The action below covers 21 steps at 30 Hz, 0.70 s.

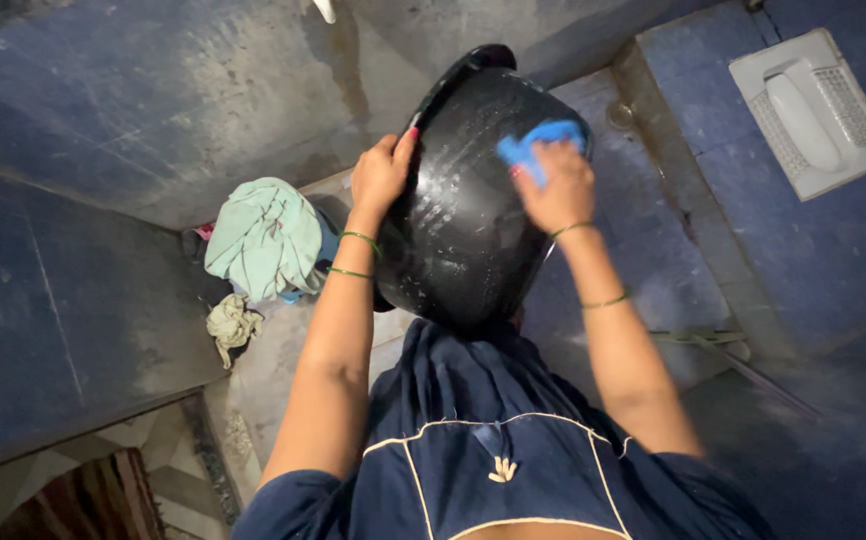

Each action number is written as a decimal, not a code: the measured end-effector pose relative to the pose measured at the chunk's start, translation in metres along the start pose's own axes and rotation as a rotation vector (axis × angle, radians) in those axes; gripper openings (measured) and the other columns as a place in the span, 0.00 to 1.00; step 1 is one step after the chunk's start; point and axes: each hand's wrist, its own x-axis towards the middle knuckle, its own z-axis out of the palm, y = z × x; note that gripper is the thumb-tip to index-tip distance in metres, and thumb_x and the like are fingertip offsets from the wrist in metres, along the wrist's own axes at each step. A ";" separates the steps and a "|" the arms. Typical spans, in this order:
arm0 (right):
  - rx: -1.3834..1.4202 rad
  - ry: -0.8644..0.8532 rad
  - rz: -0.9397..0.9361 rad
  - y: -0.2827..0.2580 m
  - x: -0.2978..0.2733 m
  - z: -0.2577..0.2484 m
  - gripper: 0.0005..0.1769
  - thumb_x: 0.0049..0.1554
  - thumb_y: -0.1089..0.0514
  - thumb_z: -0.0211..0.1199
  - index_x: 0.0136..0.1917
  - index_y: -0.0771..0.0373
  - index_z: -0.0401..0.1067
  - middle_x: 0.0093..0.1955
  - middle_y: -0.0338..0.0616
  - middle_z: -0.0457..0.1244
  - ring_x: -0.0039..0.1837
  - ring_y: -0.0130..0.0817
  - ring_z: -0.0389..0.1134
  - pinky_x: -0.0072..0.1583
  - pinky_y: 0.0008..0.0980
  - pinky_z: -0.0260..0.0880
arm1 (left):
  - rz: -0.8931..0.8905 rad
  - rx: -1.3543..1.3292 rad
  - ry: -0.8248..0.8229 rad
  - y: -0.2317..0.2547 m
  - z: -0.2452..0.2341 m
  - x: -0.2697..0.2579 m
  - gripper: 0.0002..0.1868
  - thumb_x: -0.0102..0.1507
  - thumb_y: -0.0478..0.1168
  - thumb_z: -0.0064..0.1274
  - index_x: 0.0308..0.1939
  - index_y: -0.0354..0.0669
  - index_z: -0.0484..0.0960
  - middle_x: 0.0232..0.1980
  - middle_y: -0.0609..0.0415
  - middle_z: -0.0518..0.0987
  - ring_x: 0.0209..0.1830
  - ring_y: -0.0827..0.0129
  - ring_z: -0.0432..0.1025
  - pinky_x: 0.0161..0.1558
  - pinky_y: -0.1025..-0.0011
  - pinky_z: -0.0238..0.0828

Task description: The person scrubs the interior of a large black basin with a blue cloth, moving in circular motions to remove soapy residue. The basin is held steady with the left hand while the right hand wipes the surface repeatedly.

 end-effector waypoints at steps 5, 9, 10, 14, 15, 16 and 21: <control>0.366 -0.098 0.452 0.071 0.018 0.035 0.38 0.65 0.35 0.55 0.77 0.63 0.59 0.74 0.65 0.57 0.75 0.59 0.58 0.72 0.46 0.59 | -0.045 0.023 0.037 -0.022 -0.006 -0.004 0.32 0.68 0.68 0.38 0.39 0.44 0.81 0.40 0.37 0.82 0.46 0.38 0.75 0.46 0.47 0.69; 0.219 0.013 0.314 0.032 -0.020 0.038 0.39 0.67 0.39 0.54 0.78 0.72 0.55 0.76 0.71 0.55 0.77 0.64 0.56 0.75 0.49 0.56 | -0.078 0.024 0.034 -0.022 -0.010 -0.006 0.30 0.68 0.67 0.38 0.40 0.45 0.81 0.39 0.38 0.83 0.46 0.39 0.76 0.46 0.48 0.69; 0.142 -0.010 0.269 0.011 -0.036 0.034 0.40 0.66 0.41 0.55 0.78 0.74 0.53 0.75 0.74 0.54 0.77 0.67 0.55 0.76 0.53 0.52 | -0.081 0.022 0.037 -0.021 -0.011 -0.007 0.30 0.68 0.67 0.38 0.41 0.45 0.81 0.39 0.38 0.83 0.46 0.39 0.76 0.46 0.48 0.69; -0.026 -0.158 0.144 -0.077 -0.089 0.002 0.44 0.60 0.43 0.59 0.76 0.77 0.53 0.72 0.76 0.53 0.76 0.72 0.51 0.77 0.65 0.42 | -0.086 0.033 0.050 -0.016 -0.014 -0.004 0.30 0.68 0.66 0.39 0.41 0.44 0.81 0.40 0.38 0.83 0.46 0.38 0.75 0.46 0.48 0.69; -0.053 -0.176 0.103 -0.094 -0.097 -0.005 0.42 0.60 0.43 0.60 0.75 0.75 0.55 0.72 0.74 0.54 0.76 0.72 0.50 0.77 0.66 0.41 | -0.072 0.021 0.052 -0.015 -0.014 -0.005 0.30 0.68 0.66 0.39 0.41 0.44 0.81 0.40 0.38 0.83 0.46 0.38 0.75 0.45 0.48 0.69; -0.080 -0.195 0.062 -0.102 -0.100 -0.011 0.41 0.60 0.42 0.60 0.74 0.73 0.57 0.71 0.72 0.55 0.76 0.72 0.50 0.78 0.67 0.41 | -0.059 0.008 0.053 -0.014 -0.013 -0.007 0.30 0.68 0.66 0.39 0.41 0.44 0.81 0.39 0.38 0.83 0.46 0.38 0.75 0.45 0.48 0.69; -0.097 -0.078 -0.096 -0.058 -0.050 -0.022 0.35 0.61 0.42 0.61 0.73 0.67 0.64 0.76 0.69 0.55 0.79 0.69 0.50 0.76 0.64 0.44 | -0.027 -0.025 0.037 0.001 0.000 -0.015 0.30 0.68 0.66 0.39 0.41 0.45 0.81 0.39 0.36 0.82 0.45 0.38 0.75 0.46 0.48 0.69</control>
